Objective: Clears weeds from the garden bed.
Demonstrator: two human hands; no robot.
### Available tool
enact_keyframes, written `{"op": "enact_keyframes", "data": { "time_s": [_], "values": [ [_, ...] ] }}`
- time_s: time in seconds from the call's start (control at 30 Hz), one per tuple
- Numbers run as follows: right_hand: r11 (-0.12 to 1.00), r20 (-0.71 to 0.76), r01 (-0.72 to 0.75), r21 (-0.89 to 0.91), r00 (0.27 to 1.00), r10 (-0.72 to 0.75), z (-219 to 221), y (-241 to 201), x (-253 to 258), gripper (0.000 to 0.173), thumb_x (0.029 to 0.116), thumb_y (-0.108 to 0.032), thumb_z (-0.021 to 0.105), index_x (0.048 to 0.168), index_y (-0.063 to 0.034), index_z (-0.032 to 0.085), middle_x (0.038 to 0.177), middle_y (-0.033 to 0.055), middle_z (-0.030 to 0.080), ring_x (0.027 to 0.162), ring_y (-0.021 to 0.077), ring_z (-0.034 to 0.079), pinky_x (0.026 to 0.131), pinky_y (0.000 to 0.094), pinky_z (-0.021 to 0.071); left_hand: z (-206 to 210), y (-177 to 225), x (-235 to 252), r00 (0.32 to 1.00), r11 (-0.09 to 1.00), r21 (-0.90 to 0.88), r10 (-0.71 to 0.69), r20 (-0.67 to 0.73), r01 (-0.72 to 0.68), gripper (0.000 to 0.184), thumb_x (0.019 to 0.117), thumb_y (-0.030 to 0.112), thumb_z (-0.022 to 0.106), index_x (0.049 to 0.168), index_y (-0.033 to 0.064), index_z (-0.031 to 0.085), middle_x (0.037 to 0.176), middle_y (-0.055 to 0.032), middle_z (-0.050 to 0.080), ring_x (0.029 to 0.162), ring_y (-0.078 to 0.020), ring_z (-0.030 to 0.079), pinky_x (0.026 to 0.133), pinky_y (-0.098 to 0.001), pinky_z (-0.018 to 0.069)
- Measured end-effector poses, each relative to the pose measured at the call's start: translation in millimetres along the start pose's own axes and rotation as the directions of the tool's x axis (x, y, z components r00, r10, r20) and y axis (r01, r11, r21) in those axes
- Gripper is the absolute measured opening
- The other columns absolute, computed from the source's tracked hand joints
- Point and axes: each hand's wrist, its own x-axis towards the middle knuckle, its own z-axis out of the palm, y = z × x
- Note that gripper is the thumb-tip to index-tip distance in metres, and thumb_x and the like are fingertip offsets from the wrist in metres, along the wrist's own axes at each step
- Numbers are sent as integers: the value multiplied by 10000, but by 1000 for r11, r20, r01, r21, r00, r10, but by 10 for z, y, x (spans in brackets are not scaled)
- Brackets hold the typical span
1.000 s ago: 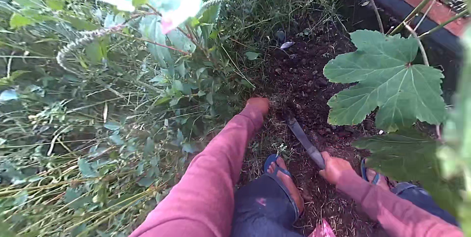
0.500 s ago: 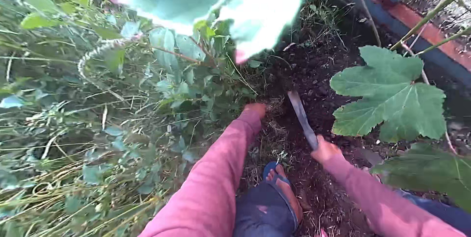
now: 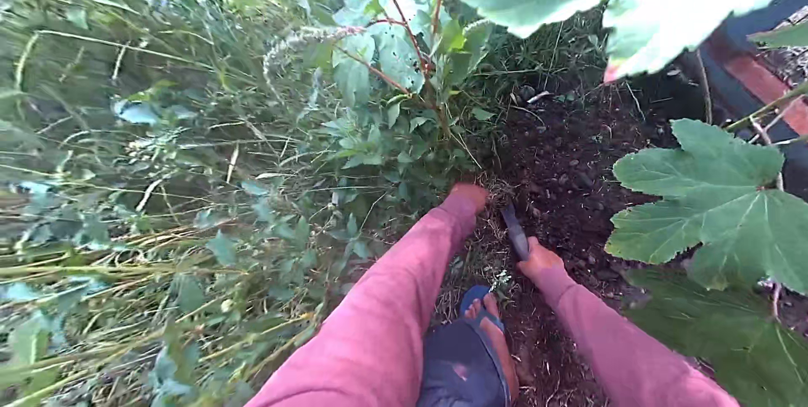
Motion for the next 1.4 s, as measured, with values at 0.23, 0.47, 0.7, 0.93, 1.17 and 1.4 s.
{"op": "enact_keyframes", "data": {
  "time_s": [0.23, 0.47, 0.7, 0.93, 1.17, 1.4],
  "values": [
    [988, 64, -150, 35, 987, 148, 245, 413, -408, 835, 864, -325, 757, 1575, -164, 350, 1315, 185, 668, 1218, 371, 648, 1028, 602, 493, 33, 9, 55, 1000, 1000, 13, -27, 7, 27, 399, 925, 104, 685, 1322, 91, 650, 1264, -196, 689, 1181, -420, 649, 943, -659, 513],
    [938, -24, -25, 346, 999, 36, -244, 193, 108, 706, 845, -221, 806, 1468, -111, 493, 1255, 249, 661, 1157, 428, 642, 958, 652, 507, 112, -105, 344, 970, 992, -74, 82, -228, -101, 669, 930, 276, 730, 1496, 23, 479, 1562, -214, 445, 1460, -418, 402, 1165, -607, 361],
    [544, -132, 49, 838, 985, 115, -291, 546, -551, 508, 922, 5, 627, 1403, 25, 465, 941, 174, 631, 633, 219, 604, 571, 385, 542, 253, 193, 681, 908, 963, -16, 247, -337, -268, 1059, 712, 332, 927, 1602, 168, 378, 1644, -201, 351, 1513, -417, 333, 1201, -610, 291],
    [501, 10, 9, 866, 999, -34, -488, -28, -313, 368, 1017, -77, 562, 1372, -6, 499, 819, 89, 600, 523, 143, 536, 482, 298, 500, -90, 290, -316, 965, 867, -497, -154, -212, 29, 455, 1059, 199, 557, 1475, 19, 511, 1472, -266, 536, 1397, -426, 492, 1151, -574, 387],
    [485, -128, 26, 874, 976, 178, -485, 395, -369, 406, 975, -65, 602, 1364, -19, 498, 838, 101, 564, 557, 161, 536, 508, 323, 498, 104, 7, 452, 995, 997, 34, 74, -74, -72, 290, 933, 128, 698, 1204, 28, 710, 1250, -193, 694, 1217, -405, 623, 1101, -640, 412],
    [987, 48, -158, 8, 986, 157, 157, 1291, -1481, 748, 847, -323, 767, 1515, -173, 467, 1246, 197, 696, 1156, 392, 671, 995, 644, 498, 215, -309, 333, 995, 992, -98, 72, -71, -79, 320, 974, 147, 666, 1262, 8, 683, 1300, -257, 656, 1270, -459, 585, 1079, -680, 423]
  ]
}}
